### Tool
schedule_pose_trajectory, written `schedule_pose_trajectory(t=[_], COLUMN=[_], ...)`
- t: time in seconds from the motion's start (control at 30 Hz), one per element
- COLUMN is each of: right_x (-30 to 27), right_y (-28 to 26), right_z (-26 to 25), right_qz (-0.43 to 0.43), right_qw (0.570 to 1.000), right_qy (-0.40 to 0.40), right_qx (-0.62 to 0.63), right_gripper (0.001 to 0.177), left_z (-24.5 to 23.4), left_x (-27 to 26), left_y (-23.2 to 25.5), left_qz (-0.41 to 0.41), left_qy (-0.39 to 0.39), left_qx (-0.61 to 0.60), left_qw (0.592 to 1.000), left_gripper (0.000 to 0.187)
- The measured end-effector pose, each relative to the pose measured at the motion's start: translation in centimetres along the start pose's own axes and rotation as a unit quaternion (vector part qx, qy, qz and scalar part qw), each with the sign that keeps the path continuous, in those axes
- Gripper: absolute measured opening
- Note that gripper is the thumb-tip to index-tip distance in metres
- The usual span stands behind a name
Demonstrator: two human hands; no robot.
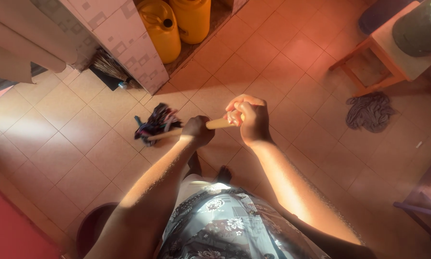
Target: Assembling a mop by wrapping cloth strips around the end of a wooden handle.
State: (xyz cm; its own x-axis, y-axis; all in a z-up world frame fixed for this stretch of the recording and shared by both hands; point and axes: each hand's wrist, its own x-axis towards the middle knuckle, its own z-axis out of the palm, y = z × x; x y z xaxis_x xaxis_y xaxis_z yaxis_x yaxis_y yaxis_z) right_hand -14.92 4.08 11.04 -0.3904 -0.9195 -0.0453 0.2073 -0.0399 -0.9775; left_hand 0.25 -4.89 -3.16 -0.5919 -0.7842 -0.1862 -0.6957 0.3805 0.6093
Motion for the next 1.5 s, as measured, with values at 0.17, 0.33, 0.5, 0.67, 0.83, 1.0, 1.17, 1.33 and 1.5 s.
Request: schedule_pose_trajectory(t=[0.17,0.33,0.5,0.67,0.83,1.0,1.17,1.33,1.5], right_x=[-1.6,-3.8,-6.2,-7.6,-6.5,-2.3,-0.7,-0.7,-1.1], right_y=[-1.2,-3.1,-4.7,-3.3,-1.4,-2.7,-2.9,-1.2,-2.2], right_z=[-0.5,-1.3,-1.5,0.1,1.0,0.6,2.1,3.0,4.2], right_qz=[0.05,0.034,-0.078,-0.096,-0.107,-0.076,-0.021,0.025,0.036], right_qw=[0.999,0.999,0.995,0.985,0.971,0.993,0.998,0.998,0.997], right_qy=[0.008,-0.015,-0.059,-0.055,-0.029,-0.002,0.032,0.057,0.067], right_qx=[-0.002,0.006,-0.029,-0.133,-0.212,-0.095,-0.053,-0.03,-0.005], right_gripper=[0.022,0.018,0.013,0.013,0.018,0.015,0.027,0.028,0.029], left_z=[1.6,3.2,2.0,1.8,-0.7,-3.0,-3.0,-2.0,-3.1], left_x=[-3.2,-4.6,-3.3,-1.2,1.3,2.5,2.7,1.5,-0.5], left_y=[0.3,1.8,4.1,2.9,2.8,4.9,1.7,-1.9,-1.5], left_qz=[-0.068,-0.058,-0.02,0.058,0.121,0.052,0.049,0.071,0.011], left_qy=[-0.039,-0.023,0.033,0.009,-0.021,-0.055,-0.036,-0.046,-0.086], left_qx=[-0.017,-0.019,-0.077,-0.043,-0.027,-0.008,-0.013,0.017,-0.046], left_qw=[0.997,0.998,0.996,0.997,0.992,0.997,0.998,0.996,0.995], left_gripper=[0.026,0.026,0.023,0.018,0.02,0.029,0.021,0.019,0.024])
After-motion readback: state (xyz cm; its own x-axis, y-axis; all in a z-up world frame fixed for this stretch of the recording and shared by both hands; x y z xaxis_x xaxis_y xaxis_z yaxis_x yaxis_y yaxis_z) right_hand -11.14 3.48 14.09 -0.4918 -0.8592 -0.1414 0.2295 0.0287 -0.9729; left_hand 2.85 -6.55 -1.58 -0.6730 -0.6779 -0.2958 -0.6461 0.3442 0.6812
